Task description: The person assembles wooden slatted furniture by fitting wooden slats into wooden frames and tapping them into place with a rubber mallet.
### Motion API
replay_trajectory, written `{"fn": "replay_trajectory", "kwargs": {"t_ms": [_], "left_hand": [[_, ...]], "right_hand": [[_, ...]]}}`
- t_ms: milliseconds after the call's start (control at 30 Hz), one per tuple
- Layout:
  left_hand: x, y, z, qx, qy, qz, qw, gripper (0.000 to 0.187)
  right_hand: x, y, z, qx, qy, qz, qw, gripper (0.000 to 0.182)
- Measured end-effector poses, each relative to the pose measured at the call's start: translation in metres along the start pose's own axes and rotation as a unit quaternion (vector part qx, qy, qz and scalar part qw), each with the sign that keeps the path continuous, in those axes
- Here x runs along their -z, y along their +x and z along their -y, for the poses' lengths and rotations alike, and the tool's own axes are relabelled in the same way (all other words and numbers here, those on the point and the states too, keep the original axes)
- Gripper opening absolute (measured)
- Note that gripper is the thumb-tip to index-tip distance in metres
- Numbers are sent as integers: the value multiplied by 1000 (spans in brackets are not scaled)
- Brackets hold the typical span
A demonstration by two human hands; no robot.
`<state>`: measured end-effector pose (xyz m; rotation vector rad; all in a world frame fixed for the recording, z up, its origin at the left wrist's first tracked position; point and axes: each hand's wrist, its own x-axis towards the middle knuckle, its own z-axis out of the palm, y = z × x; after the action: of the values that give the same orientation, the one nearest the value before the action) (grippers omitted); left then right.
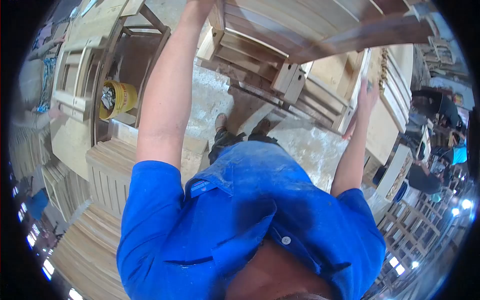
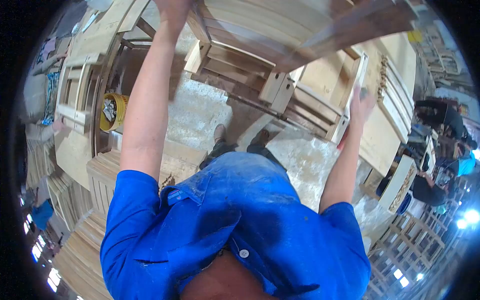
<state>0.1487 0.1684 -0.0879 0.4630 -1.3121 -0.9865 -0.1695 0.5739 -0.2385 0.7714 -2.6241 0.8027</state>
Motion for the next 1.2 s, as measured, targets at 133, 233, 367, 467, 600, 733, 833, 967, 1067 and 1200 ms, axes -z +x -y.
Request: {"fn": "replay_trajectory", "kwargs": {"t_ms": [133, 233, 367, 467, 600, 733, 833, 967, 1067, 1200], "left_hand": [[-17, -15, 18, 100, 149, -13, 984, 36], [-5, 0, -23, 322, 91, 26, 942, 33], [6, -4, -25, 83, 58, -9, 995, 49], [0, 0, -22, 151, 76, -1, 986, 50], [-4, 3, -28, 120, 65, 28, 990, 33], [-9, 9, -22, 71, 55, 30, 996, 31], [-8, 5, -19, 99, 86, 32, 991, 34], [-8, 0, -27, 65, 48, 20, 997, 37], [-10, -9, -14, 38, 36, -9, 999, 36], [-9, -14, -9, 29, -2, -18, 999, 33]], "right_hand": [[-23, -27, -142, -170, -112, 180, 962, 51], [-57, -16, -187, -173, 179, 196, 948, 40], [10, 6, -167, -361, 306, 230, 850, 30], [118, -37, -33, -232, 317, 166, 904, 44], [236, -71, 103, -216, 352, 224, 883, 50], [329, -52, 245, -48, 209, 86, 973, 42], [358, -23, 314, 141, 33, 37, 989, 41], [319, 21, 350, 200, -134, 108, 965, 40], [289, 32, 339, 179, -187, 150, 954, 39], [289, 33, 335, 174, -198, 143, 954, 38]]}}
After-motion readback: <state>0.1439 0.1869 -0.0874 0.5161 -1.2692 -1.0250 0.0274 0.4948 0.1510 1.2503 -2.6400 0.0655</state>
